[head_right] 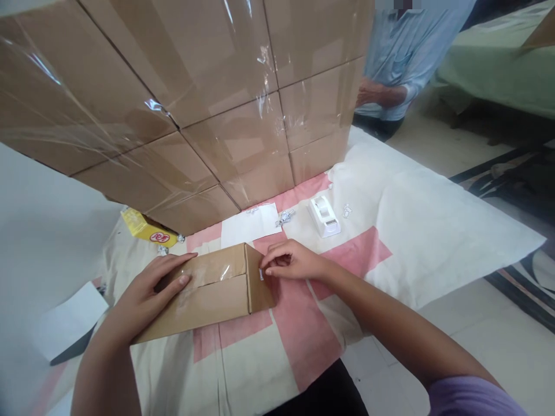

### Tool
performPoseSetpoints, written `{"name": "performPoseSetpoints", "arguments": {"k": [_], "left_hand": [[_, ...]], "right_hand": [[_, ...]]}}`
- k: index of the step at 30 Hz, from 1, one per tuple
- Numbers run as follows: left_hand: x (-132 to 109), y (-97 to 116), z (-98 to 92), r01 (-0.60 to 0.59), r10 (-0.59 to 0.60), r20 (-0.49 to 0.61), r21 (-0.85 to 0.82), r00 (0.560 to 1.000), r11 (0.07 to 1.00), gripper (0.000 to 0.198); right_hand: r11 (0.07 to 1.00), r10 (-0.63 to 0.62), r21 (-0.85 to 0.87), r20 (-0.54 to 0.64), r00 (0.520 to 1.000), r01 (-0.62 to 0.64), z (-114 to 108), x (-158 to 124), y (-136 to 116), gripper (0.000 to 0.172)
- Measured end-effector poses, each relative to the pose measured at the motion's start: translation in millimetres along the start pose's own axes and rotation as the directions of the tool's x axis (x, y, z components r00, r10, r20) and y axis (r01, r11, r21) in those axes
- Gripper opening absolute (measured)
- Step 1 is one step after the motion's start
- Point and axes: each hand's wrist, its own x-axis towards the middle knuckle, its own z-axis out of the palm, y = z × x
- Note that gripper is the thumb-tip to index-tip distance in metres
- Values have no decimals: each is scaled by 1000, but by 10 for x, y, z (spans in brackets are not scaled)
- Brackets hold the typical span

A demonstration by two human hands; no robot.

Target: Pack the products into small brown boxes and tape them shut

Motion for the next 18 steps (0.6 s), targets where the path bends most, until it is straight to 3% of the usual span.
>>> {"name": "performPoseSetpoints", "arguments": {"k": [3, 4, 8, 10, 13, 16, 18], "left_hand": [[1, -24, 15, 11, -11, -3, -2, 1000, 1000, 47], [-1, -32, 20, 13, -13, -6, -3, 1000, 1000, 47], [-20, -55, 26, 23, -23, -7, -8, 1000, 1000, 46], [-26, -53, 18, 28, -28, -5, -8, 1000, 1000, 46], [-24, -47, 9, 30, -30, -2, -1, 1000, 1000, 45], [-16, -56, 12, 33, -33, 0, 6, 999, 999, 46], [-14, -70, 19, 37, -37, 5, 8, 999, 999, 46]], "right_hand": [[996, 32, 88, 8, 999, -32, -17, -18, 34, 46], [994, 48, 104, -13, 999, -46, -14, -26, 48, 48], [985, 115, 138, -69, 991, -105, 34, -39, 69, 20], [986, 75, 147, -19, 997, -72, 65, -32, 56, 21], [981, 4, 193, 21, 1000, -8, 93, -21, 30, 47], [969, 67, 241, -76, 995, -47, 96, -19, 19, 36], [970, 81, 234, -33, 996, -71, 89, -18, 21, 35]]}}
